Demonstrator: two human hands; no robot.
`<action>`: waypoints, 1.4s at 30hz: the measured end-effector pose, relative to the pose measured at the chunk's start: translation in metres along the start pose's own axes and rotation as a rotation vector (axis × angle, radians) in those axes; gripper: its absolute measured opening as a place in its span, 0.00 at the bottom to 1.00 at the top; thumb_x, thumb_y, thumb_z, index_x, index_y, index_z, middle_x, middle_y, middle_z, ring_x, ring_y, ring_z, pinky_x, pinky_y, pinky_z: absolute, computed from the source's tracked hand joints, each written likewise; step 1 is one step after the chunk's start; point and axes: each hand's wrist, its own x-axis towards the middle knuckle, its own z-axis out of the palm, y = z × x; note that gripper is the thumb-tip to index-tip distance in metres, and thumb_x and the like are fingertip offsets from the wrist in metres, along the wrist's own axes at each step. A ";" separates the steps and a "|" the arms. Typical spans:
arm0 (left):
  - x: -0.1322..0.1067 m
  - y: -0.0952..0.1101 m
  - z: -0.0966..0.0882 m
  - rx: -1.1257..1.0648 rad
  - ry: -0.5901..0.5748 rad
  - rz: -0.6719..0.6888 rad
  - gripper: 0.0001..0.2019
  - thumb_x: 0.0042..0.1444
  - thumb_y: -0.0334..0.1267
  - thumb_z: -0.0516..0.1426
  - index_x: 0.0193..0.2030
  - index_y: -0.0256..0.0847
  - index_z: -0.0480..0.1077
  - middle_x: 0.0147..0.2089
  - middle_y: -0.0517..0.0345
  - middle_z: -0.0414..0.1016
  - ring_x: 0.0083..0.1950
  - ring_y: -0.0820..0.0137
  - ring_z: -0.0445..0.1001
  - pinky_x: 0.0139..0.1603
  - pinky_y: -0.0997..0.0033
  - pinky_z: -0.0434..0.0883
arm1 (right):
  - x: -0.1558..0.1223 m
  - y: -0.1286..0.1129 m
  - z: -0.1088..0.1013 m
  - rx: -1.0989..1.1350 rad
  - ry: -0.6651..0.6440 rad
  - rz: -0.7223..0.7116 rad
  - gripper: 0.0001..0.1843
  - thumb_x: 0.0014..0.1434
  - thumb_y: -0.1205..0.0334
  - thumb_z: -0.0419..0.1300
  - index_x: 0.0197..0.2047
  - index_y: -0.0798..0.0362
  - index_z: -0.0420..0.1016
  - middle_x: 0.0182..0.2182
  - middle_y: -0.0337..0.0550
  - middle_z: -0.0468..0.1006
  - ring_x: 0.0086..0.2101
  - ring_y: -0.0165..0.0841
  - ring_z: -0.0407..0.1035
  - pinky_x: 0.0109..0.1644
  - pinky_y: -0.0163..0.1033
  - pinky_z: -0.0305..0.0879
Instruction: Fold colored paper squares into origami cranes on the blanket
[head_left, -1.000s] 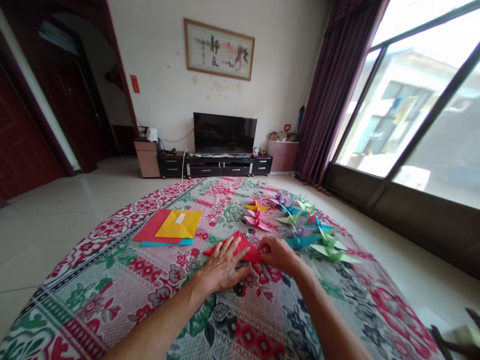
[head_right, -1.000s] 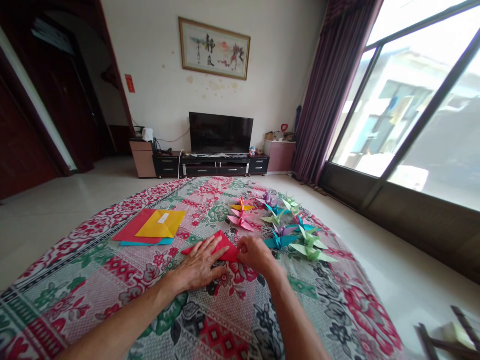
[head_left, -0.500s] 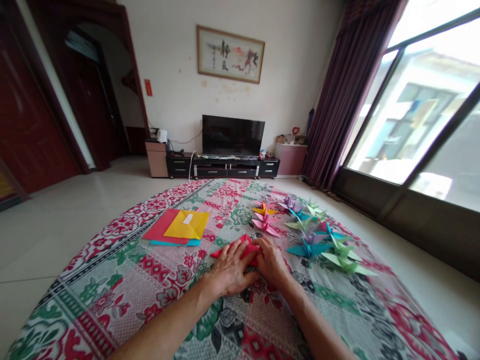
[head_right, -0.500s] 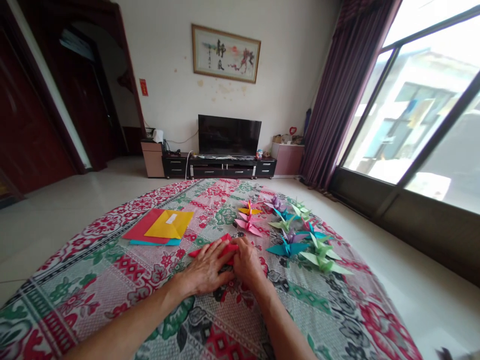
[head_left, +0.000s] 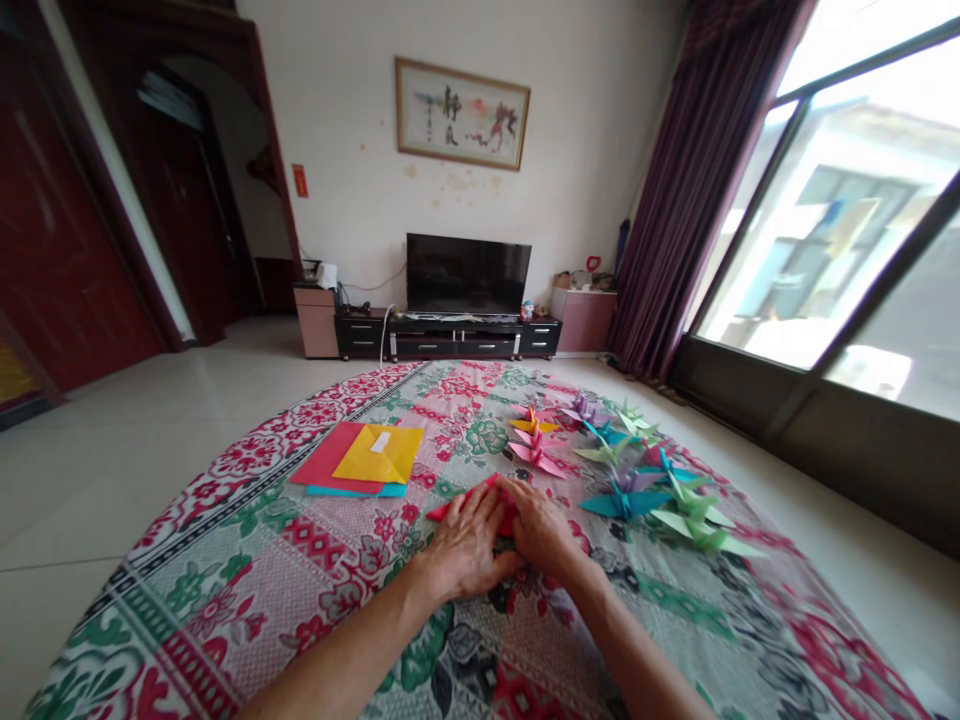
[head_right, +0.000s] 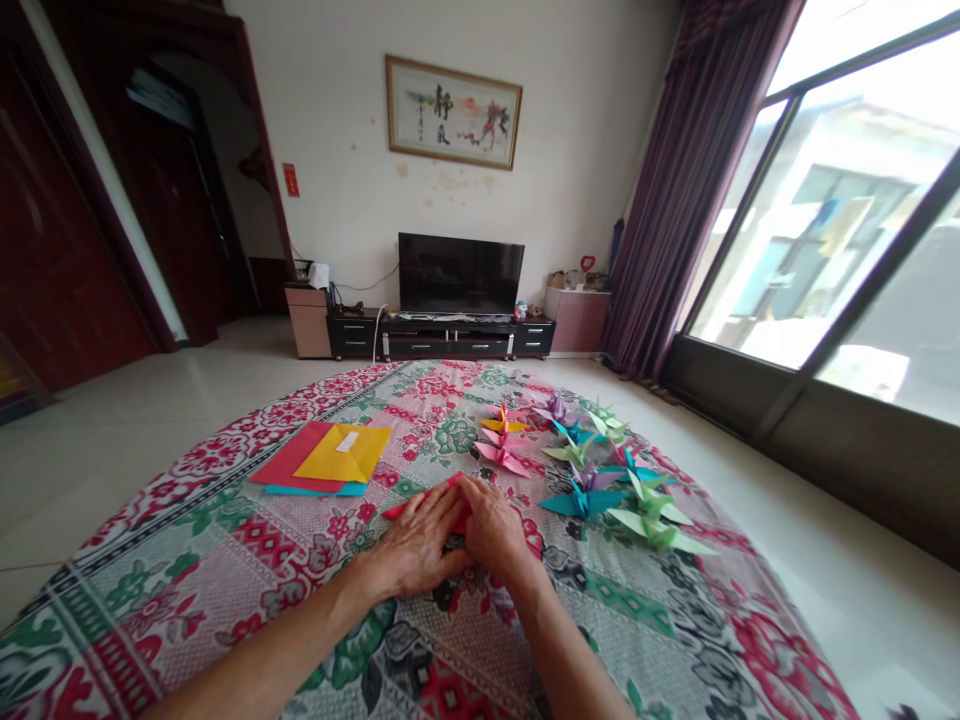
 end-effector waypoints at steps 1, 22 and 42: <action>0.000 0.000 0.000 -0.002 0.005 0.006 0.36 0.55 0.58 0.46 0.66 0.42 0.44 0.69 0.51 0.42 0.69 0.57 0.39 0.65 0.48 0.43 | 0.000 0.000 0.000 -0.002 -0.006 -0.004 0.32 0.48 0.75 0.47 0.58 0.53 0.61 0.56 0.45 0.66 0.55 0.33 0.59 0.59 0.37 0.52; -0.007 -0.006 -0.005 -0.050 0.071 0.008 0.34 0.54 0.53 0.50 0.64 0.37 0.51 0.68 0.47 0.46 0.67 0.57 0.46 0.65 0.54 0.48 | 0.002 -0.003 -0.001 -0.096 -0.061 -0.026 0.30 0.50 0.74 0.47 0.57 0.52 0.63 0.58 0.43 0.62 0.53 0.33 0.61 0.57 0.37 0.54; 0.001 -0.044 -0.027 -0.020 0.199 -0.217 0.08 0.50 0.40 0.57 0.36 0.43 0.73 0.34 0.57 0.71 0.38 0.70 0.71 0.43 0.72 0.66 | -0.008 -0.027 0.001 -0.252 0.067 0.038 0.18 0.62 0.56 0.45 0.51 0.46 0.67 0.56 0.40 0.64 0.47 0.38 0.62 0.45 0.39 0.61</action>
